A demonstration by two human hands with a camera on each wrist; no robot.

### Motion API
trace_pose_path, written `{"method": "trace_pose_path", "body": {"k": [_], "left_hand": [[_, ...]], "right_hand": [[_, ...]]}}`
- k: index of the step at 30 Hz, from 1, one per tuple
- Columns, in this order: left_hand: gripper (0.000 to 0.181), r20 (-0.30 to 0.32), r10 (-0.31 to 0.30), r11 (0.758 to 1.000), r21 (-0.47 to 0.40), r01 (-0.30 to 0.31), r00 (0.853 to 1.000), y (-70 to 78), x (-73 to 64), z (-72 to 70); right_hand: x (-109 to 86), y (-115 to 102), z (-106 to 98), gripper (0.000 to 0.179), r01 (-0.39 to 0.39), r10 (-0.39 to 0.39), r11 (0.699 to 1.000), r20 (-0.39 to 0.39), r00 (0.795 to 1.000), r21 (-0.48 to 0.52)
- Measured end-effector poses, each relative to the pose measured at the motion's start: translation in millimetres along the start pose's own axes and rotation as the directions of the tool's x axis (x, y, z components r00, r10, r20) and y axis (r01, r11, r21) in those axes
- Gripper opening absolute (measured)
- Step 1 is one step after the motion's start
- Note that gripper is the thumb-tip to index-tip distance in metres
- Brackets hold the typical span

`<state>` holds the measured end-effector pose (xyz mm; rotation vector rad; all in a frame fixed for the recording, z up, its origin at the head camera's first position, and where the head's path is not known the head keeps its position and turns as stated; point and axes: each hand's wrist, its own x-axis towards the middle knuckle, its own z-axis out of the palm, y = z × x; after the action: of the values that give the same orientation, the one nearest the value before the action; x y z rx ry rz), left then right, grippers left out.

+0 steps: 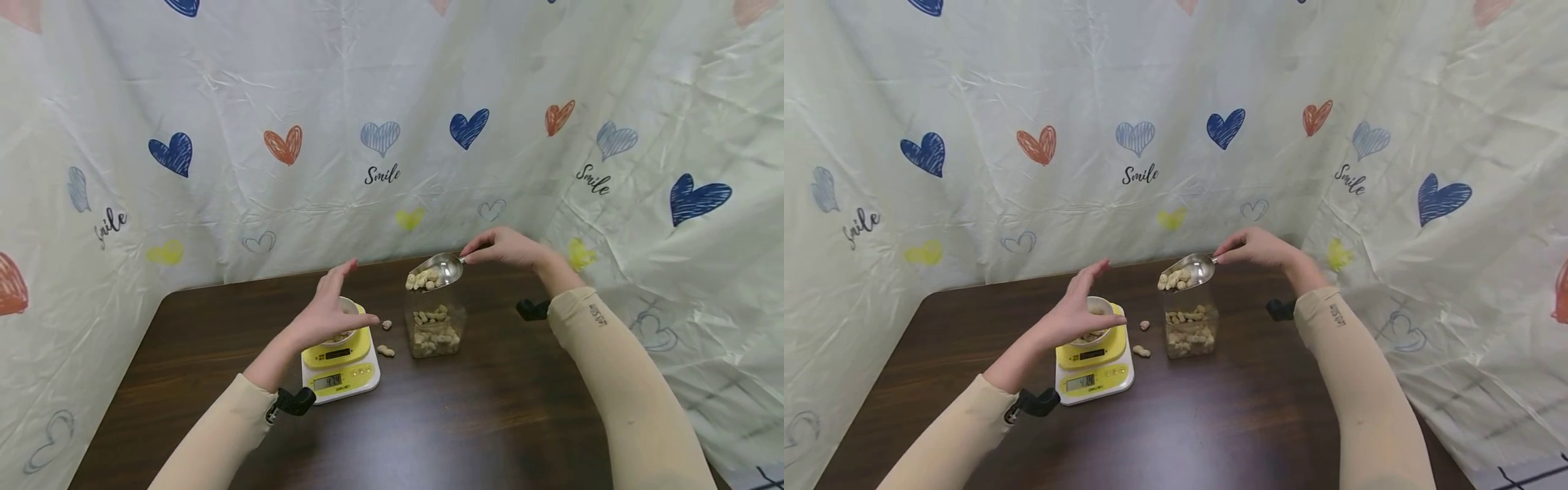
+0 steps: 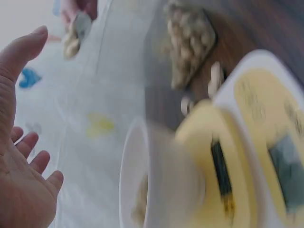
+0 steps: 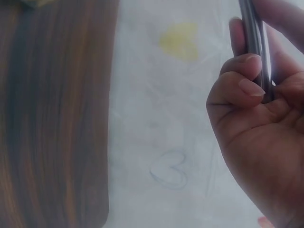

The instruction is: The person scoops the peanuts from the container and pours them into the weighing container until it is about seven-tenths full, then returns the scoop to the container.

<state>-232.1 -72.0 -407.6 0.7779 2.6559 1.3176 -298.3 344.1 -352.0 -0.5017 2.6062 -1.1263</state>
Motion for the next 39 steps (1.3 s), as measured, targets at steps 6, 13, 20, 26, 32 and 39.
{"method": "trace_pose_path", "body": {"k": [6,13,20,26,32,39], "left_hand": [[0.115,-0.025,-0.069,0.997,0.029,0.069,0.997,-24.1,-19.7,-31.1],[0.123,-0.013,-0.106,0.989,0.102,0.107,0.994,-56.6,-38.6,-39.1],[0.126,0.016,-0.140,0.987,0.085,0.138,0.990,-84.8,-48.3,-26.8],[0.126,0.039,-0.176,0.984,0.026,0.175,0.984,-98.3,-50.6,-15.8],[0.123,0.043,-0.195,0.981,0.010,0.195,0.980,-102.3,-50.1,-9.2],[0.118,0.022,-0.207,0.978,0.012,0.207,0.978,-100.9,-49.0,-8.8]], "right_hand": [[10.1,-10.8,15.4,0.032,0.018,-0.018,1.000,0.008,1.000,0.021],[24.1,-28.6,35.0,0.029,0.049,-0.050,0.998,0.033,0.998,0.038],[33.4,-50.8,55.7,0.026,0.044,-0.045,0.999,0.044,0.998,0.028],[42.7,-63.8,71.6,0.022,0.030,-0.032,0.999,0.050,0.998,0.031],[53.9,-71.2,84.3,0.018,0.036,-0.036,0.999,0.029,0.999,-0.007],[63.1,-85.4,93.1,0.019,0.068,-0.066,0.996,0.031,0.997,-0.063]]}}
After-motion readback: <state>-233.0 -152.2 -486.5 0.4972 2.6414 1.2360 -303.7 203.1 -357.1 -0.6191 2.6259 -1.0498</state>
